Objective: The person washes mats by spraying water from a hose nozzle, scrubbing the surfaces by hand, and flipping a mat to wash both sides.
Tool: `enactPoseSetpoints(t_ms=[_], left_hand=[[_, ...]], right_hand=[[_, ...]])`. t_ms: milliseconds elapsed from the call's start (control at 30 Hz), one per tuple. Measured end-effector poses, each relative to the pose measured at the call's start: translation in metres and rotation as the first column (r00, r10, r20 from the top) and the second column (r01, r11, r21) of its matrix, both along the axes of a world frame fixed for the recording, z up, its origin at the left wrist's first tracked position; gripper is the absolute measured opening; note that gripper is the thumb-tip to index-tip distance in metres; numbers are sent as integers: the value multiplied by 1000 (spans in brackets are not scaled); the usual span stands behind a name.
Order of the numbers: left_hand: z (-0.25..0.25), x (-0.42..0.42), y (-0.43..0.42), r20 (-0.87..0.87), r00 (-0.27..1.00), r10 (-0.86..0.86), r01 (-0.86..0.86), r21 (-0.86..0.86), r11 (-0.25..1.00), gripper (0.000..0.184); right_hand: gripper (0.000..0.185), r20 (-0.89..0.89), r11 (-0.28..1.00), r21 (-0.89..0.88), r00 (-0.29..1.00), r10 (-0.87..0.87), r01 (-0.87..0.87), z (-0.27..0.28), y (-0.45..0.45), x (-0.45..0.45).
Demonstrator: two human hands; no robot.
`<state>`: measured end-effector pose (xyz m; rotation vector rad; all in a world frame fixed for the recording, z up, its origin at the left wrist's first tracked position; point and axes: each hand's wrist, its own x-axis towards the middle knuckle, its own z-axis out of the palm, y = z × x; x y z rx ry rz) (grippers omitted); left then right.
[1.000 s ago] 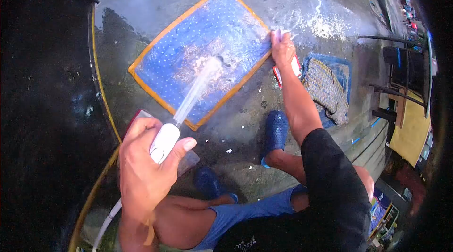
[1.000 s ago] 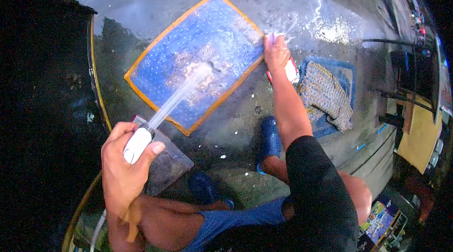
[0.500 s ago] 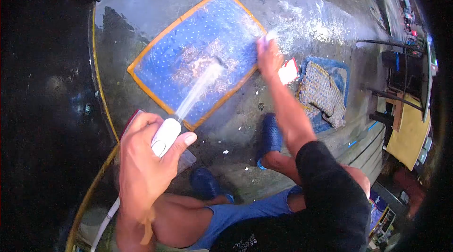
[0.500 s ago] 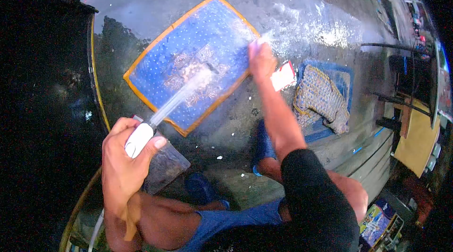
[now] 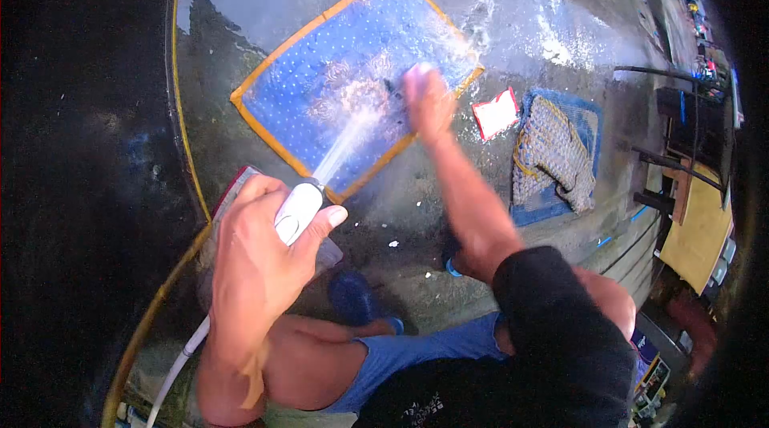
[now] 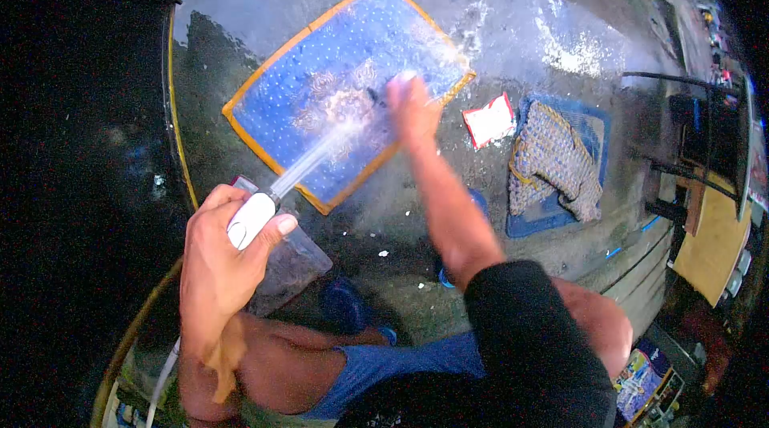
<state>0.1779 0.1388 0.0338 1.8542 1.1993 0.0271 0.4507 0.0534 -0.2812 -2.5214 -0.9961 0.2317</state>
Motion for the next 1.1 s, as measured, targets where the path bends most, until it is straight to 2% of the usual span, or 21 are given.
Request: enactPoseSetpoints(t_ms=[67,133,167,200,267,333,367,400,433,467,567,600,633,733,767,800,900,933,1033,1067,1100], left_hand=[[-3,-4,2,-33,999,-34,36,37,999,30],[-7,-5,0,-57,998,-24,26,39,999,31],[-9,-6,1,-68,998,-17,20,46,999,32],[-8,-7,1,-70,997,-18,21,48,999,32],[-4,-10,1,-73,997,-35,37,36,999,33],[-1,-15,1,-57,998,-4,6,30,1000,33],[0,-17,0,-50,999,6,-5,25,1000,33],[1,-19,1,-58,998,12,-11,12,1000,33],[1,-20,2,-65,998,15,-15,-1,1000,33],[3,-20,4,-66,998,21,-22,-8,1000,33],[-4,-17,3,-58,998,5,-3,36,999,33],[-6,-15,1,-62,998,-2,4,33,999,32],[-8,-13,0,-70,997,-12,14,32,999,32],[-2,-11,-4,-73,997,-21,21,3,1000,31],[2,-11,-4,-66,998,-19,19,-9,1000,30],[6,-12,-3,-50,999,-5,5,-8,1000,30],[10,-15,-3,-26,999,42,-42,-3,999,30],[10,-16,-3,-26,998,53,-53,3,999,30],[9,-4,4,13,996,92,-93,80,992,29],[8,2,8,29,994,104,-107,116,987,29],[9,7,11,56,993,105,-112,138,984,29]], right_hand=[[28,-89,980,-84,981,172,-179,-2,-29,-99],[20,-216,897,88,871,442,-433,-9,-68,-198],[23,-199,813,304,801,564,-497,-11,-77,-232],[20,-269,745,377,704,657,-551,5,-80,-243],[16,-351,712,253,624,698,-655,-3,-78,-209],[13,-183,734,-53,729,659,-677,-30,-78,-145],[19,-87,760,-138,772,630,-635,17,-51,-99],[27,-72,920,-90,924,376,-382,14,-46,-56],[45,1,968,-12,969,249,-249,7,-43,-25],[27,105,982,-40,977,186,-182,-1,-42,-13],[25,-89,952,-211,975,206,-220,19,-38,-111],[26,-62,909,50,907,416,-413,3,-55,-149],[27,-178,863,123,845,504,-490,-10,-63,-187],[21,-391,803,-63,755,526,-592,13,-38,-166],[27,-225,788,3,768,600,-615,-21,-40,-132],[33,-141,843,-162,858,494,-513,-15,-21,-88],[44,-50,997,-71,998,33,-37,12,30,29],[41,-21,989,146,999,39,-36,-15,35,59],[38,9,999,-13,999,47,-47,7,52,0],[36,28,953,123,961,274,-276,-1,47,-18],[35,33,849,104,855,518,-518,-4,45,-27]])
